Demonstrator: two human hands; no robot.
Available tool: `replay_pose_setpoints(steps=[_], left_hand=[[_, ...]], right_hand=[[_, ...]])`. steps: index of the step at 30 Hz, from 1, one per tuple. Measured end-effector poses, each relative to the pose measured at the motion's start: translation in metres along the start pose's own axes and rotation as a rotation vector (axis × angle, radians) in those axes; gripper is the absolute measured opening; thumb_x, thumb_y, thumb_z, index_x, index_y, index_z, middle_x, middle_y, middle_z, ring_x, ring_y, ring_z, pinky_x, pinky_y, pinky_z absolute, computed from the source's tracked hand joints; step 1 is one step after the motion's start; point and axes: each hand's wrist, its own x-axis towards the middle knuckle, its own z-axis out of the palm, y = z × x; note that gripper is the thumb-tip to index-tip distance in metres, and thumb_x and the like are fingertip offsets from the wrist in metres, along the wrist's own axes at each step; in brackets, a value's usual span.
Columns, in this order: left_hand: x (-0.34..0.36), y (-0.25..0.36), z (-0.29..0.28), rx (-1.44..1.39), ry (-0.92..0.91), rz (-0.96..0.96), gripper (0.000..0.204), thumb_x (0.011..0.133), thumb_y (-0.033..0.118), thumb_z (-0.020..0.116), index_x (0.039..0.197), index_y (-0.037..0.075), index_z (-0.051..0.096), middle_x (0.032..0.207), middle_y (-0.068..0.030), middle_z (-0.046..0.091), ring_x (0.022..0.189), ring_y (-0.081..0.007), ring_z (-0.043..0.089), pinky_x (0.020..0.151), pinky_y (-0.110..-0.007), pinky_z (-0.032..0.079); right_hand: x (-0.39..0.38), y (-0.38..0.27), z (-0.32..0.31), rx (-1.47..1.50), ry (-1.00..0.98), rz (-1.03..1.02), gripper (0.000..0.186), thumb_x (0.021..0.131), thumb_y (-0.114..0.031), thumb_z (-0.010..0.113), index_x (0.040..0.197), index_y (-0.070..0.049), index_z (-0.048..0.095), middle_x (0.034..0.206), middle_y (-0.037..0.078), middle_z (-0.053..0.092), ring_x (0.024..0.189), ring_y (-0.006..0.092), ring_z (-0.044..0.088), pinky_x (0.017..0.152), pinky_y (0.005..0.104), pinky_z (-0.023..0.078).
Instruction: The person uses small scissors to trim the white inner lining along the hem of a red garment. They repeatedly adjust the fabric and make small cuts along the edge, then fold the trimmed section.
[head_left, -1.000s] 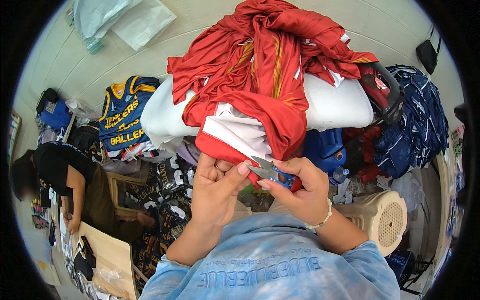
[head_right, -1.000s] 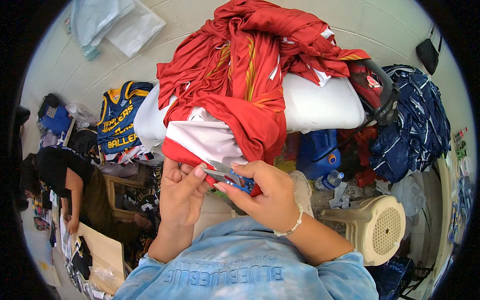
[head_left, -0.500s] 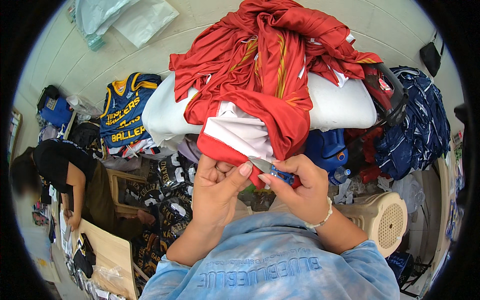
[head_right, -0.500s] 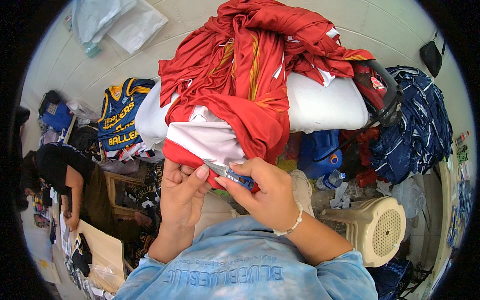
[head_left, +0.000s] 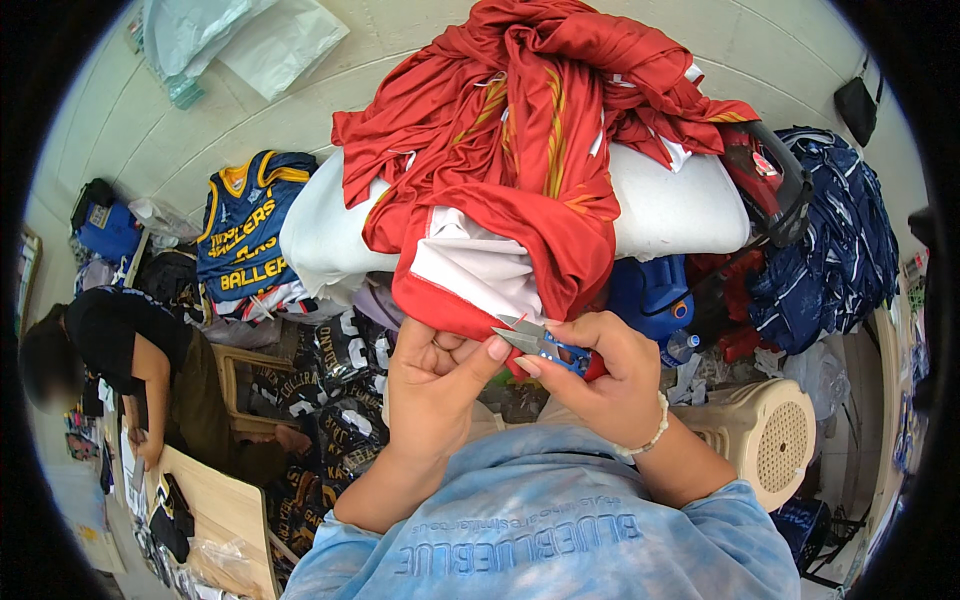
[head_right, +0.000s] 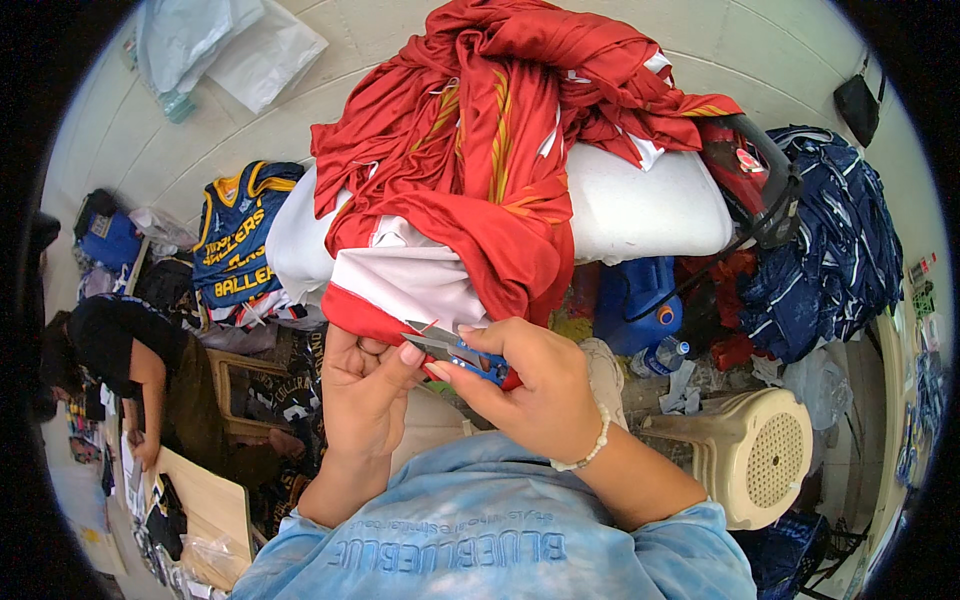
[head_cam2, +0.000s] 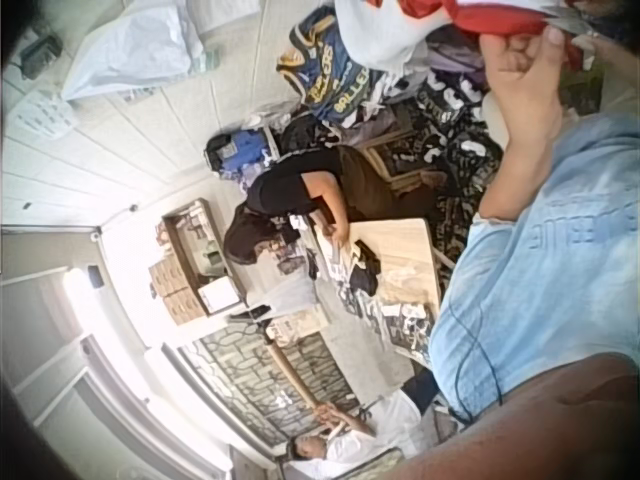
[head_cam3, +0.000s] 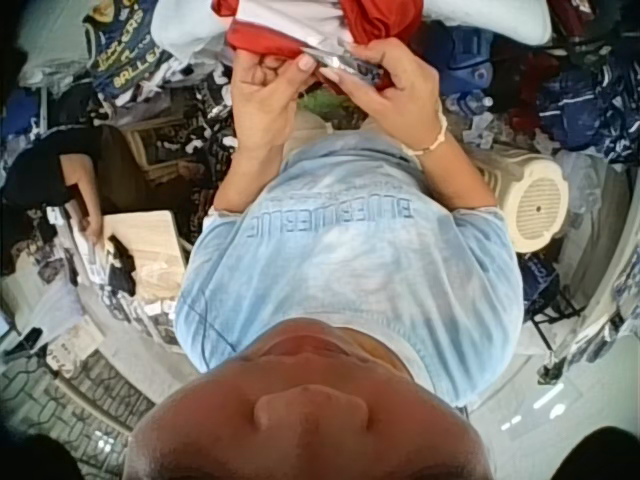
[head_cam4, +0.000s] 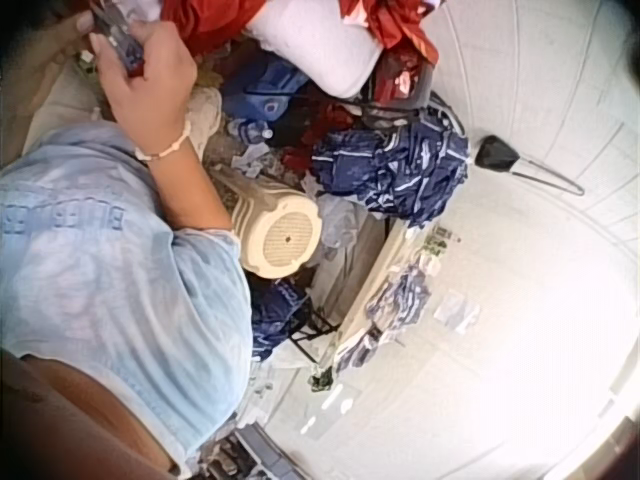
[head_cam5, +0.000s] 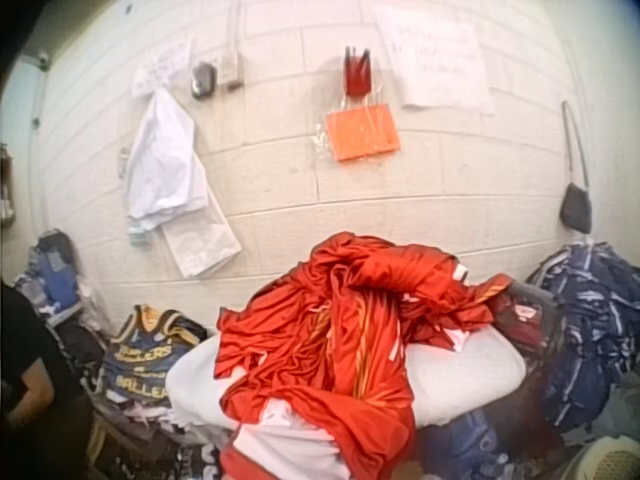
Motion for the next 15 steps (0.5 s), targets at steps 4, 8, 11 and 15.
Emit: replay_pose_setpoints(steps=[4, 8, 11, 15], left_hand=[[-0.0004, 0.0007, -0.0005, 0.027, -0.006, 0.009, 0.044, 0.085, -0.009, 0.06, 0.125, -0.002, 0.045, 0.11, -0.0144, 0.064, 0.102, -0.0192, 0.063, 0.091, -0.032, 0.049], [-0.0004, 0.0012, 0.0006, 0.041, 0.031, -0.008, 0.042, 0.085, -0.009, 0.06, 0.125, -0.002, 0.046, 0.108, -0.014, 0.065, 0.101, -0.019, 0.064, 0.091, -0.031, 0.049], [0.0009, 0.0017, 0.001, 0.053, 0.033, -0.012, 0.046, 0.085, -0.009, 0.06, 0.127, -0.001, 0.044, 0.111, -0.014, 0.064, 0.103, -0.0186, 0.063, 0.091, -0.031, 0.049], [0.0011, -0.0024, 0.0032, 0.051, 0.046, -0.004, 0.055, 0.084, -0.008, 0.06, 0.133, 0.001, 0.036, 0.111, -0.011, 0.061, 0.101, -0.0172, 0.062, 0.084, -0.031, 0.053]], right_hand=[[0.0008, 0.0009, 0.0007, -0.03, -0.001, -0.035, 0.027, 0.073, -0.013, 0.081, 0.086, 0.0, 0.061, 0.078, 0.013, 0.066, 0.063, 0.0223, 0.065, 0.057, 0.0293, 0.051], [0.0023, 0.0034, 0.0009, -0.076, -0.017, -0.082, 0.029, 0.074, -0.014, 0.081, 0.089, 0.0, 0.06, 0.078, 0.012, 0.065, 0.063, 0.0194, 0.063, 0.058, 0.0284, 0.05], [0.0013, 0.003, 0.0039, 0.146, -0.022, 0.161, 0.031, 0.076, -0.015, 0.08, 0.093, -0.001, 0.058, 0.078, 0.007, 0.064, 0.066, 0.0124, 0.06, 0.06, 0.0254, 0.048], [-0.0005, 0.0049, 0.0094, 0.568, -0.06, 0.36, 0.027, 0.079, -0.013, 0.076, 0.093, -0.002, 0.056, 0.075, 0.0, 0.058, 0.067, 0.0053, 0.051, 0.06, 0.0219, 0.043]])
